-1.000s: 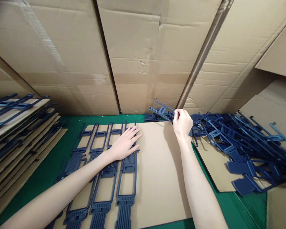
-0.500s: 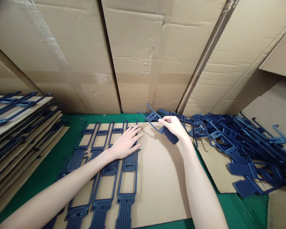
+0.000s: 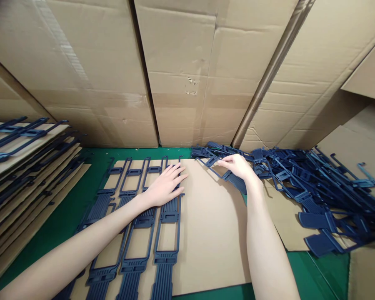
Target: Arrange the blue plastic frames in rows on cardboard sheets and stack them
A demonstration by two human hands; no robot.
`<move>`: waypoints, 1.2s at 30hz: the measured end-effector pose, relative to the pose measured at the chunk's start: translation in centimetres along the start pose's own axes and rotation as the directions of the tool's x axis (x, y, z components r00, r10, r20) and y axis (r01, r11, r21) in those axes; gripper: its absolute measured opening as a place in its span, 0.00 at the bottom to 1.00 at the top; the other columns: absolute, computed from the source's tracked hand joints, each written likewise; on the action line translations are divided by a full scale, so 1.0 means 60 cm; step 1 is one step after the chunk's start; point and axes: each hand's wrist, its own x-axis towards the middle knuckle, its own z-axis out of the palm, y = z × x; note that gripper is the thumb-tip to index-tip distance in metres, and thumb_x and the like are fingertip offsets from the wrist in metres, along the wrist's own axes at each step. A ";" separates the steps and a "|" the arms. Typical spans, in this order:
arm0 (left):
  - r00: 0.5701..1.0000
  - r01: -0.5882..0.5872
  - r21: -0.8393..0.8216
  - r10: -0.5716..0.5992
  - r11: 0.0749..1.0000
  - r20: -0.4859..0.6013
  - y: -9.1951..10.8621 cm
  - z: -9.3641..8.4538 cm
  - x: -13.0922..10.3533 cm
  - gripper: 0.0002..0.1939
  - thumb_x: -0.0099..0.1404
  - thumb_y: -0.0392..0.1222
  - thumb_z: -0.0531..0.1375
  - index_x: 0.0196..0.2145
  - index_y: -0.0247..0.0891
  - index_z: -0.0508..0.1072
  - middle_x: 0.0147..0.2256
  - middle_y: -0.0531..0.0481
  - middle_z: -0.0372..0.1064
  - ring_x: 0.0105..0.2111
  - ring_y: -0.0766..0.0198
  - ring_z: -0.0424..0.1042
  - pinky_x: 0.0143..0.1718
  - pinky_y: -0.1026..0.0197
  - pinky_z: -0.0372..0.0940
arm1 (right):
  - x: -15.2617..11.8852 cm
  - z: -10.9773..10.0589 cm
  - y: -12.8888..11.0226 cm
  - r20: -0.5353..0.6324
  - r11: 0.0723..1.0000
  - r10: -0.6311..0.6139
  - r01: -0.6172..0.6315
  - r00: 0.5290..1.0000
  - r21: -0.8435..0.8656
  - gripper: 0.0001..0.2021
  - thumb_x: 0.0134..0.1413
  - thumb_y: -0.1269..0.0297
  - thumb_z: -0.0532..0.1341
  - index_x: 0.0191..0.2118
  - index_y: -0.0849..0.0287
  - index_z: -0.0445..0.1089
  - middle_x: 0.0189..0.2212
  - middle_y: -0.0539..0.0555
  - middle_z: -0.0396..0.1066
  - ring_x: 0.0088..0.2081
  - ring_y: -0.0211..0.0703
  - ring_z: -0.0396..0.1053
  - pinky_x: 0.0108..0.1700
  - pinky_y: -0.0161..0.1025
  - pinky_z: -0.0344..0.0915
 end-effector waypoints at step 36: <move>1.000 0.001 -0.004 -0.001 1.000 -0.002 0.002 0.001 0.001 0.28 0.70 0.54 0.47 0.61 0.34 0.57 0.63 0.39 0.52 0.66 0.51 0.42 0.65 0.48 0.40 | -0.011 0.056 -0.080 0.428 0.959 0.280 -0.230 0.859 -0.165 0.28 0.60 0.48 0.52 0.17 0.63 0.64 0.14 0.58 0.70 0.13 0.38 0.67 0.16 0.31 0.61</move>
